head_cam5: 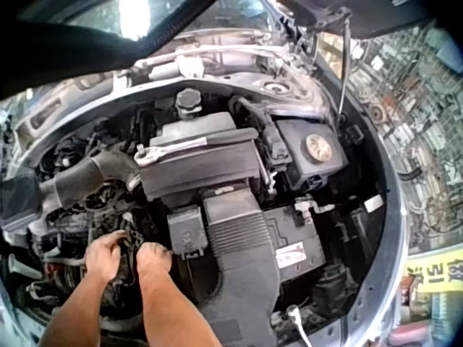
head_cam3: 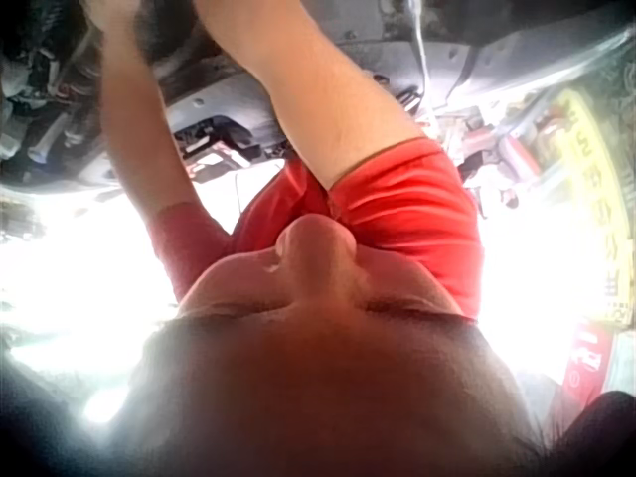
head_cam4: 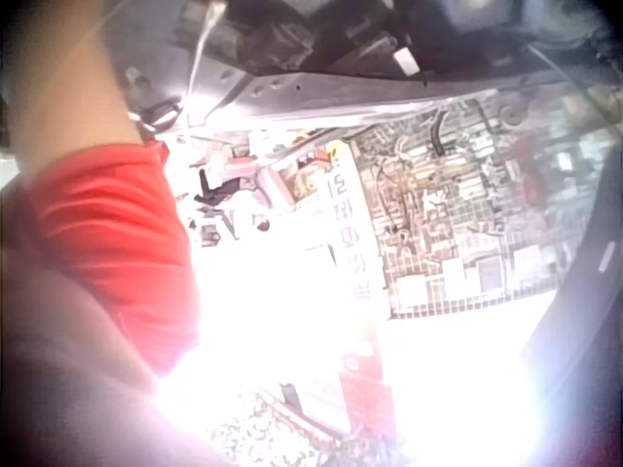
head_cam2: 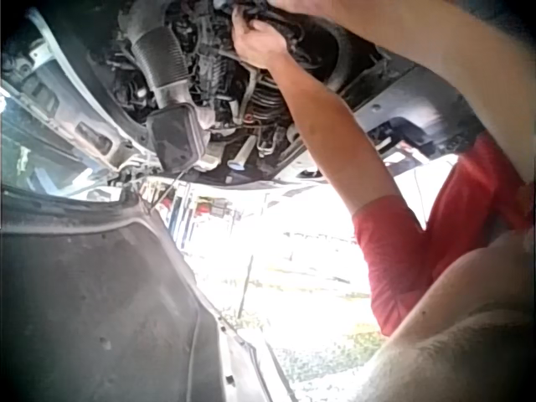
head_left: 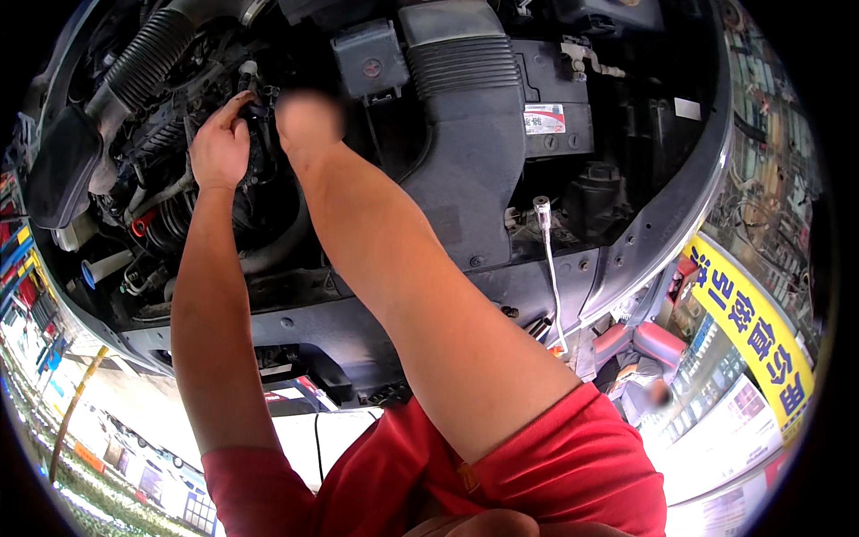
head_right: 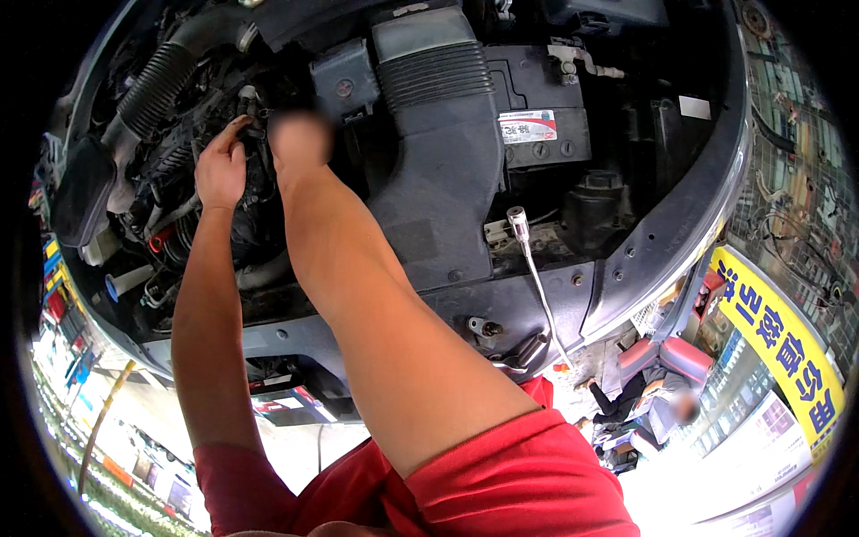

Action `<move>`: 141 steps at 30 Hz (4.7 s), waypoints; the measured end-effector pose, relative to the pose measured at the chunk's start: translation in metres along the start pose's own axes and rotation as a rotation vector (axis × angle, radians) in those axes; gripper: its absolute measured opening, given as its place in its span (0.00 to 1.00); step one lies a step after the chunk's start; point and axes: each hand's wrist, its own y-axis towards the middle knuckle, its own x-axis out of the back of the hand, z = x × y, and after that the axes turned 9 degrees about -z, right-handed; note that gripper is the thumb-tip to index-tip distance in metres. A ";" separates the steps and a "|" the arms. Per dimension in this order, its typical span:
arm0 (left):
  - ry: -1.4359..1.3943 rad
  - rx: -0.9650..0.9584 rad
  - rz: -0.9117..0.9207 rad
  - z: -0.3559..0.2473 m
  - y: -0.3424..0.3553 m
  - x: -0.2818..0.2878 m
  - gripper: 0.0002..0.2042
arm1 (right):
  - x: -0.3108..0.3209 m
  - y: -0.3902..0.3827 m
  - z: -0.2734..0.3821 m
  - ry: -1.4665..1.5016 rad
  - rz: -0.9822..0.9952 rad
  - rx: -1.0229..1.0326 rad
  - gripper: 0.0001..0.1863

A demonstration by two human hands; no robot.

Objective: The person works on a car engine with the hood open, using a wrench to tighten bolts and adjusting hoses. He then places a black plastic cover over the engine components and secures it.

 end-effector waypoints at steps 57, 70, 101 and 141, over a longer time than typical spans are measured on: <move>-0.068 0.038 -0.006 0.009 -0.004 -0.002 0.20 | -0.039 0.044 -0.041 -0.085 0.271 0.057 0.09; -0.095 -0.020 -0.018 0.000 0.000 -0.005 0.19 | -0.049 0.054 -0.065 -0.155 0.165 -0.017 0.12; -0.051 0.023 -0.052 0.011 -0.007 -0.006 0.20 | 0.055 0.016 -0.016 -0.152 0.510 0.065 0.17; 0.042 0.002 -0.034 0.010 -0.006 -0.003 0.21 | 0.072 -0.013 0.013 0.228 0.259 -0.278 0.16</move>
